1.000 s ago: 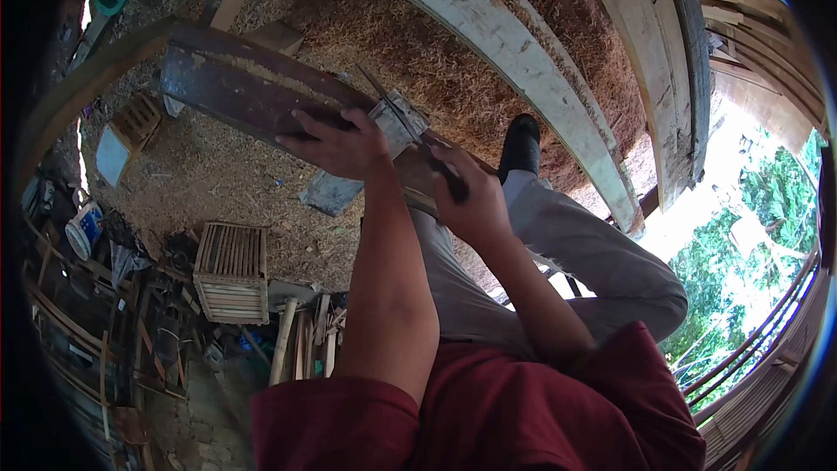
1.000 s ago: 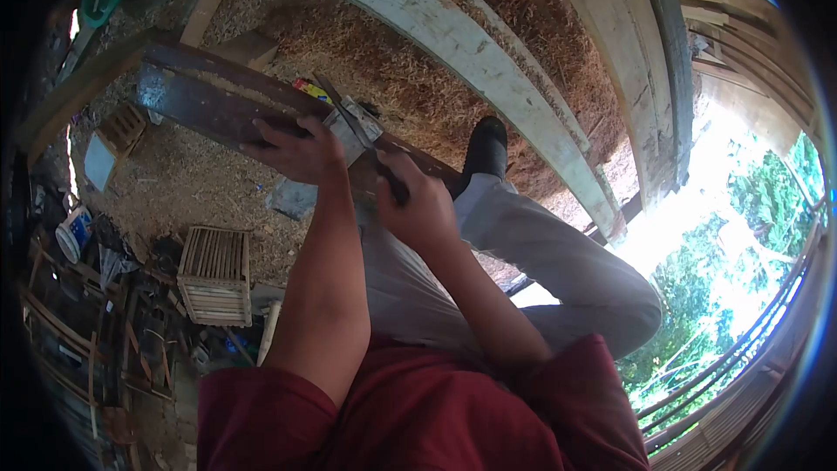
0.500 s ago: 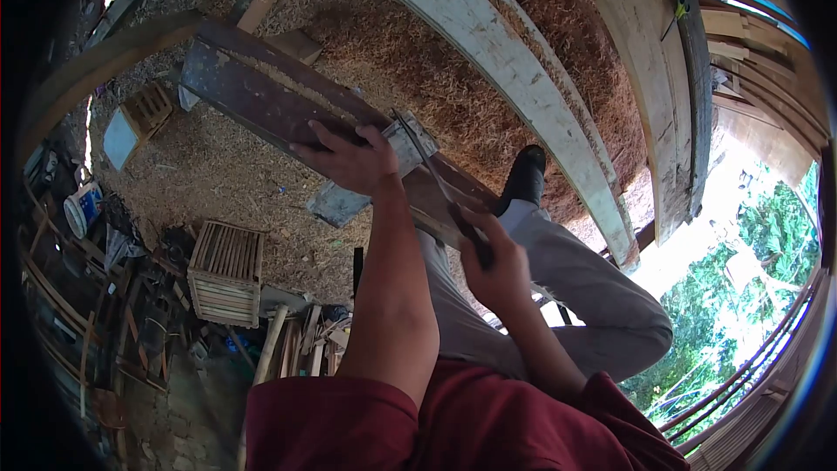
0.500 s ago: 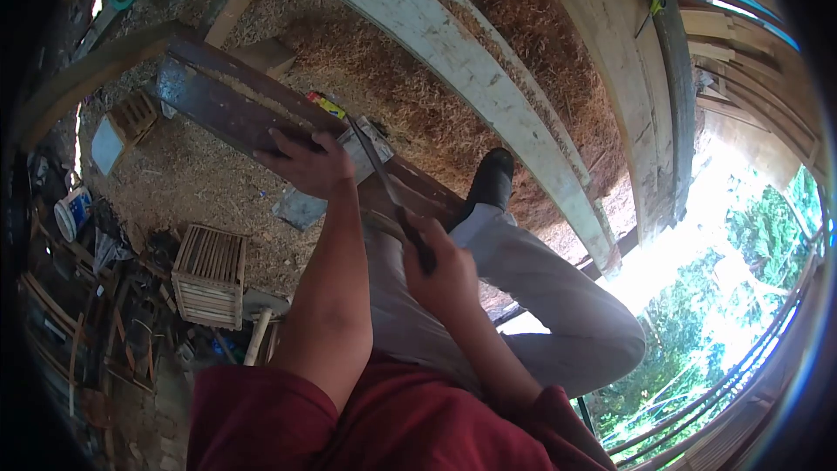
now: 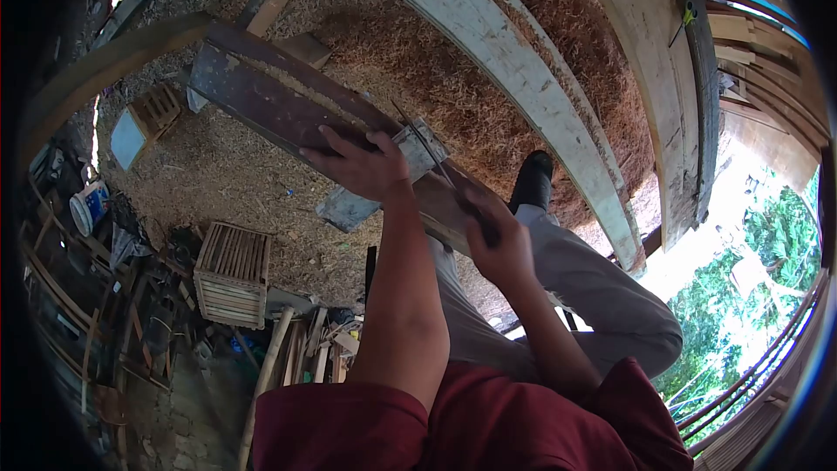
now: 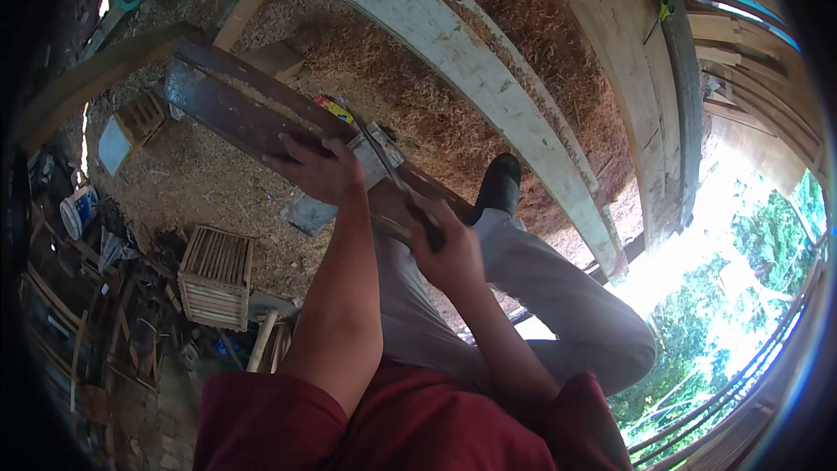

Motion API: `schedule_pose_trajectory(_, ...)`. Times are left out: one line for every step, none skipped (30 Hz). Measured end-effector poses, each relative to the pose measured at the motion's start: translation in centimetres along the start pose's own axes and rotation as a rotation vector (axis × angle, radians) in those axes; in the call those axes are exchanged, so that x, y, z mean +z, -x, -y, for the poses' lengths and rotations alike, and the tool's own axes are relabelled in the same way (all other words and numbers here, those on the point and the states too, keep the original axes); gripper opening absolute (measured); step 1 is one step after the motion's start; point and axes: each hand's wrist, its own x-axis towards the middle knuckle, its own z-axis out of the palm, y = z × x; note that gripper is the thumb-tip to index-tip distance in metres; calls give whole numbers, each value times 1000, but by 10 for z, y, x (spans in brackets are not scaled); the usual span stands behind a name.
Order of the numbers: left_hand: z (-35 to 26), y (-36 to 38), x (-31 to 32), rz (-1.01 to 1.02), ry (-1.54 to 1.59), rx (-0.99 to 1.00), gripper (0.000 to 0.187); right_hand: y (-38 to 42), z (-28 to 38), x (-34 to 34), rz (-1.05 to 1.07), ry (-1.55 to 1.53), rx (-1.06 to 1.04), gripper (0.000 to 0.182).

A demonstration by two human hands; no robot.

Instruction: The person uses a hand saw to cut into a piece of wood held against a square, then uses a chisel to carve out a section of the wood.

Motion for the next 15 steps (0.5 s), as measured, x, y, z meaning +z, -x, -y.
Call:
schedule_pose_trajectory(2,3,-3,1,-10,3,82,-8,-3,11,-40,13,-80,39)
schedule_pose_trajectory(3,3,-5,11,-6,-10,82,-5,-4,12,-38,12,-77,39)
schedule_pose_trajectory(0,1,-5,19,3,-20,82,-3,0,11,-41,11,-76,39)
schedule_pose_trajectory(-1,2,-6,35,11,-29,82,2,6,8,-44,14,-69,39)
schedule_pose_trajectory(-1,2,-8,46,16,-32,82,18,11,-1,-8,1,16,38)
schedule_pose_trajectory(-4,0,-6,49,27,-41,82,37,14,-18,30,-11,90,37)
schedule_pose_trajectory(-2,1,-8,61,25,-49,82,51,21,-32,74,-25,177,37)
schedule_pose_trajectory(2,3,-10,60,18,-47,82,50,33,-40,140,-21,335,38)
schedule_pose_trajectory(1,2,-8,53,18,-43,82,40,27,-32,94,-6,217,38)
schedule_pose_trajectory(-1,2,-7,46,22,-36,82,24,17,-16,43,8,100,38)
schedule_pose_trajectory(-1,2,-6,38,18,-27,82,12,9,-3,-6,23,-18,38)
schedule_pose_trajectory(-1,3,-4,27,12,-22,82,5,4,4,-29,16,-56,38)
schedule_pose_trajectory(1,3,-4,13,4,-17,82,0,0,11,-49,6,-93,38)
schedule_pose_trajectory(1,1,-3,6,11,-11,81,-4,-1,15,-77,-5,-131,38)
schedule_pose_trajectory(2,2,-2,6,16,-6,81,9,3,7,-31,-8,-12,38)
